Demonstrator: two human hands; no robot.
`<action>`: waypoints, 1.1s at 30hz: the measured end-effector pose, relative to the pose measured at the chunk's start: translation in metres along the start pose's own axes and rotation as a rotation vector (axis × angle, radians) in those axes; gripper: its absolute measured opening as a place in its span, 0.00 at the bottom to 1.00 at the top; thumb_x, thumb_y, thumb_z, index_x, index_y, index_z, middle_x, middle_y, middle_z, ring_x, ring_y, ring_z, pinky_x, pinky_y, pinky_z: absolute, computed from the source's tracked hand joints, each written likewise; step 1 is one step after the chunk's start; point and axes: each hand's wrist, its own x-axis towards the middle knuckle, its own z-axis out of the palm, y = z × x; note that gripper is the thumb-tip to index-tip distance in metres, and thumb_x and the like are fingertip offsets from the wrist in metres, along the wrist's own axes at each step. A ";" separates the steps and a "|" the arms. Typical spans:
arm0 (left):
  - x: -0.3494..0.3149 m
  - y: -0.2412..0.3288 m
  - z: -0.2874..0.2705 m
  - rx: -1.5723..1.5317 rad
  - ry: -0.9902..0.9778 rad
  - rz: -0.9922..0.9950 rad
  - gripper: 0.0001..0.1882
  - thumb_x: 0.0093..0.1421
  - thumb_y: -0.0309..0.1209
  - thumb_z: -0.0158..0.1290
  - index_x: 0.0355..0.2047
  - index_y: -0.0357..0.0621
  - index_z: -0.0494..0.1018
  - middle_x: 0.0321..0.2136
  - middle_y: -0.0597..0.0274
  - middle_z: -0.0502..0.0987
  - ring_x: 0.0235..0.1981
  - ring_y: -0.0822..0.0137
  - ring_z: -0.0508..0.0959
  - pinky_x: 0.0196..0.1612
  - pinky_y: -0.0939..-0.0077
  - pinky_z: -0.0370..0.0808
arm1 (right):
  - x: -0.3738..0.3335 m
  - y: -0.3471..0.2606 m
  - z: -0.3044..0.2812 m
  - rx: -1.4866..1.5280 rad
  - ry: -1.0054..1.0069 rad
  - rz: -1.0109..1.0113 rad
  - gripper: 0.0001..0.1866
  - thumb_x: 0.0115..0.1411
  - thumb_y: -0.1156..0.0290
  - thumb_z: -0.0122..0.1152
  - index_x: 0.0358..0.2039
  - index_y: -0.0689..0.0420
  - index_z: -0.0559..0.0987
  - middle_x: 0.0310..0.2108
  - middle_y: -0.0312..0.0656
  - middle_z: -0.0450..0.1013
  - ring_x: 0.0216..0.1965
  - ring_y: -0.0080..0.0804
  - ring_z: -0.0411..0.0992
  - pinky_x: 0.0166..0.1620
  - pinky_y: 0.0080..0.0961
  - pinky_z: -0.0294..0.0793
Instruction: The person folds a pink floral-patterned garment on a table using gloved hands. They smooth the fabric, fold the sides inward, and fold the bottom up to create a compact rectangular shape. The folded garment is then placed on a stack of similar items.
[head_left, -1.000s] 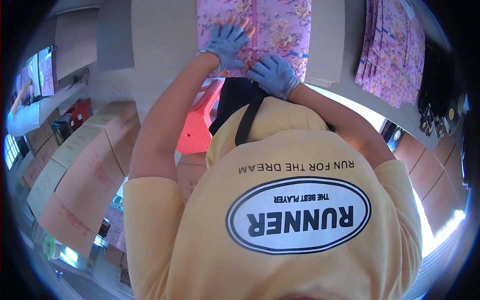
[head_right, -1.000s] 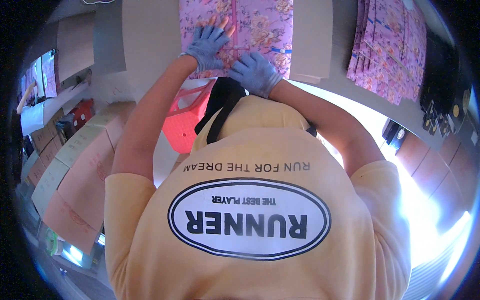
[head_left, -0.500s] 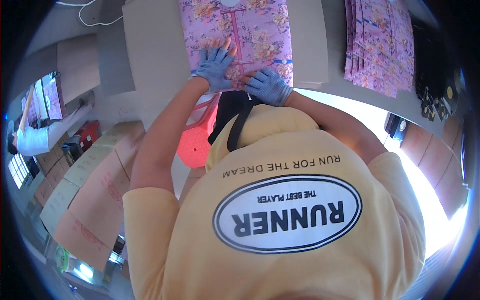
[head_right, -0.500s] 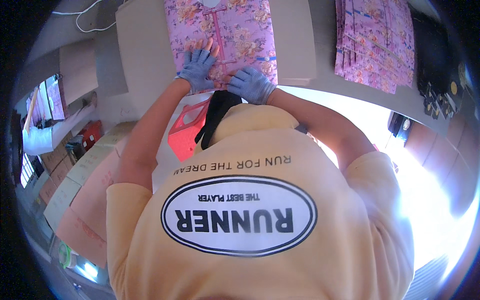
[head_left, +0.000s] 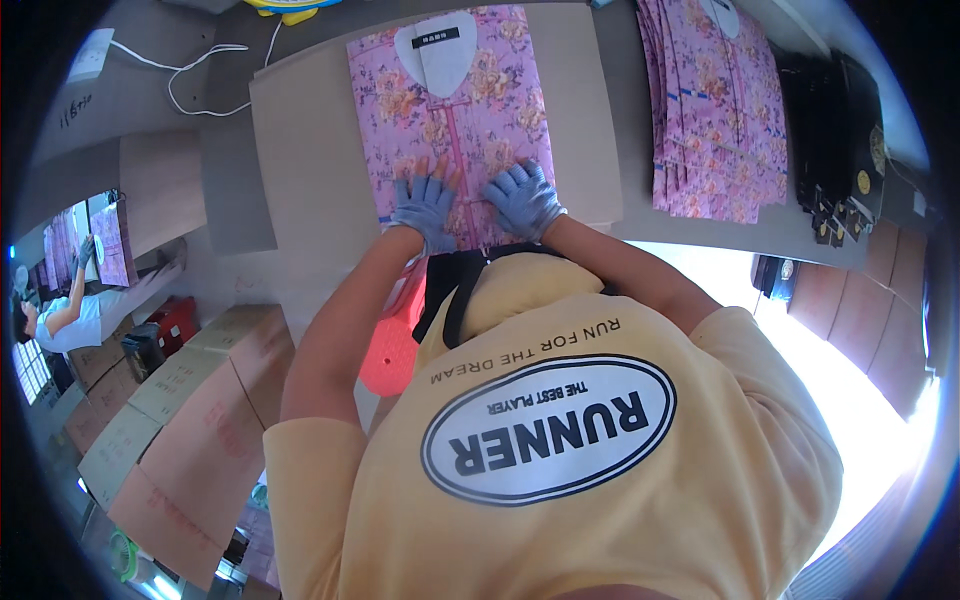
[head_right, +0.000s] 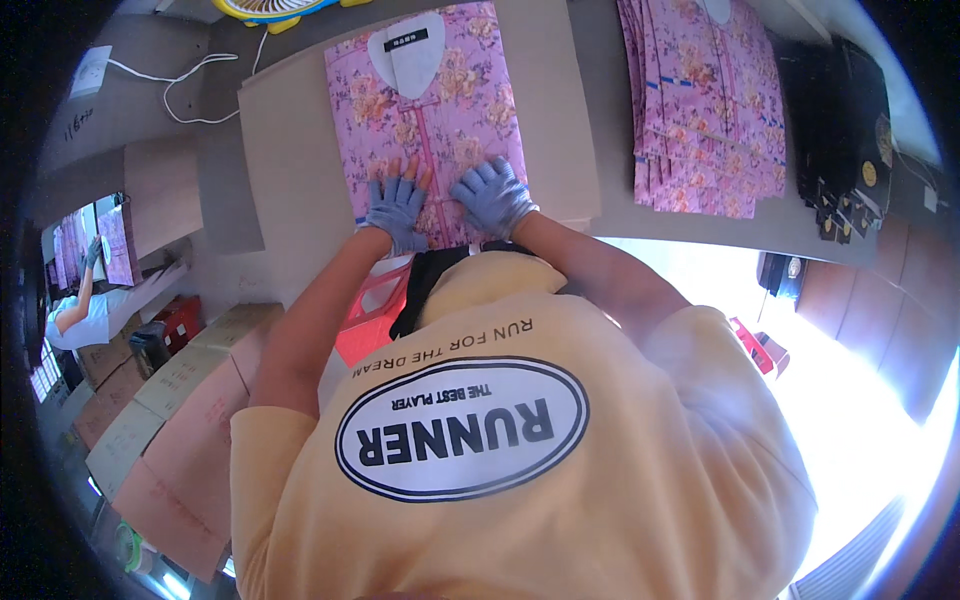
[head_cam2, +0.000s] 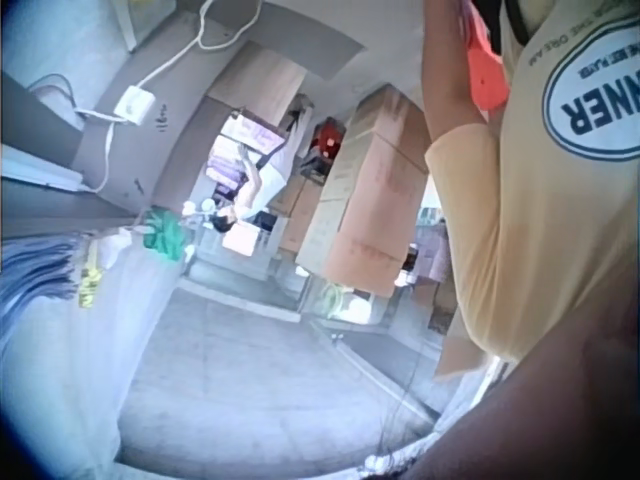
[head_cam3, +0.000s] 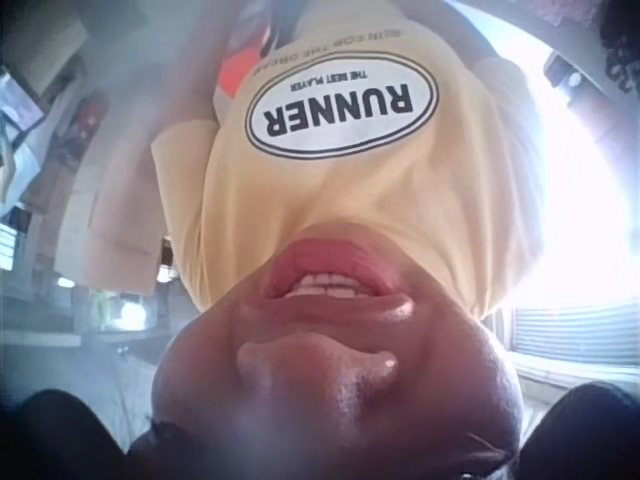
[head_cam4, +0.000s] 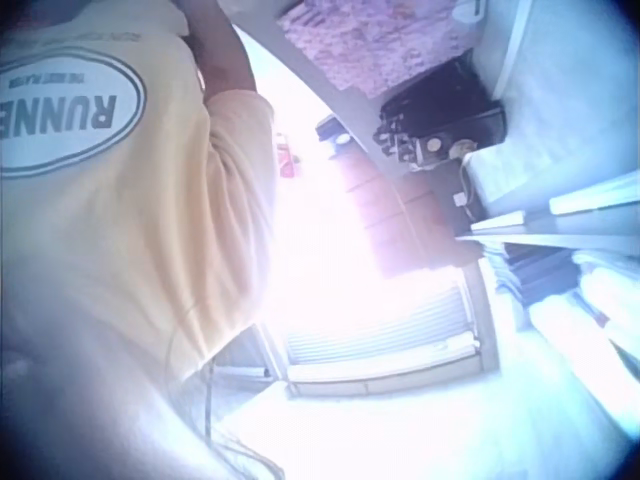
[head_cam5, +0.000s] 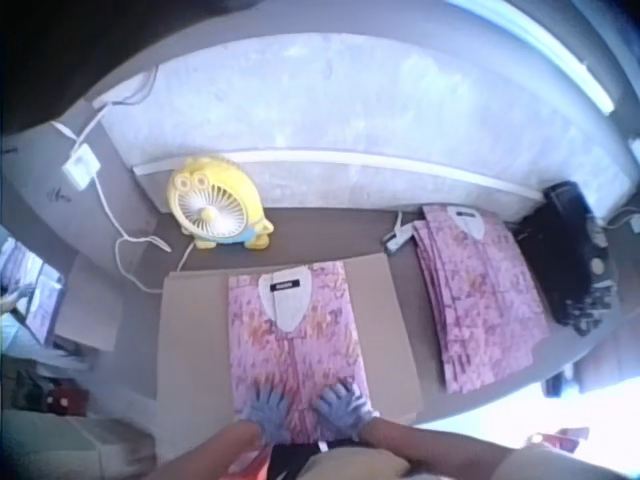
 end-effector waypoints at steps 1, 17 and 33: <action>0.000 0.000 -0.003 -0.009 -0.012 -0.002 0.70 0.38 0.62 0.63 0.70 0.49 0.31 0.70 0.47 0.27 0.69 0.39 0.27 0.63 0.27 0.32 | 0.005 0.006 0.003 -0.013 0.009 0.042 0.15 0.50 0.58 0.60 0.38 0.47 0.76 0.40 0.35 0.70 0.44 0.36 0.68 0.54 0.48 0.62; -0.004 -0.003 0.010 -0.233 0.066 0.049 0.69 0.37 0.57 0.66 0.70 0.54 0.33 0.71 0.54 0.27 0.70 0.41 0.29 0.63 0.28 0.34 | 0.187 0.196 0.015 -0.246 -0.068 0.251 0.17 0.54 0.54 0.55 0.40 0.49 0.74 0.52 0.46 0.69 0.54 0.47 0.66 0.50 0.51 0.67; -0.005 -0.005 0.008 -0.203 0.033 0.017 0.65 0.42 0.58 0.63 0.70 0.56 0.34 0.71 0.55 0.28 0.70 0.44 0.26 0.63 0.28 0.27 | 0.193 0.171 0.014 -0.171 -0.125 -0.116 0.16 0.52 0.61 0.54 0.42 0.48 0.77 0.42 0.41 0.73 0.44 0.41 0.72 0.43 0.40 0.72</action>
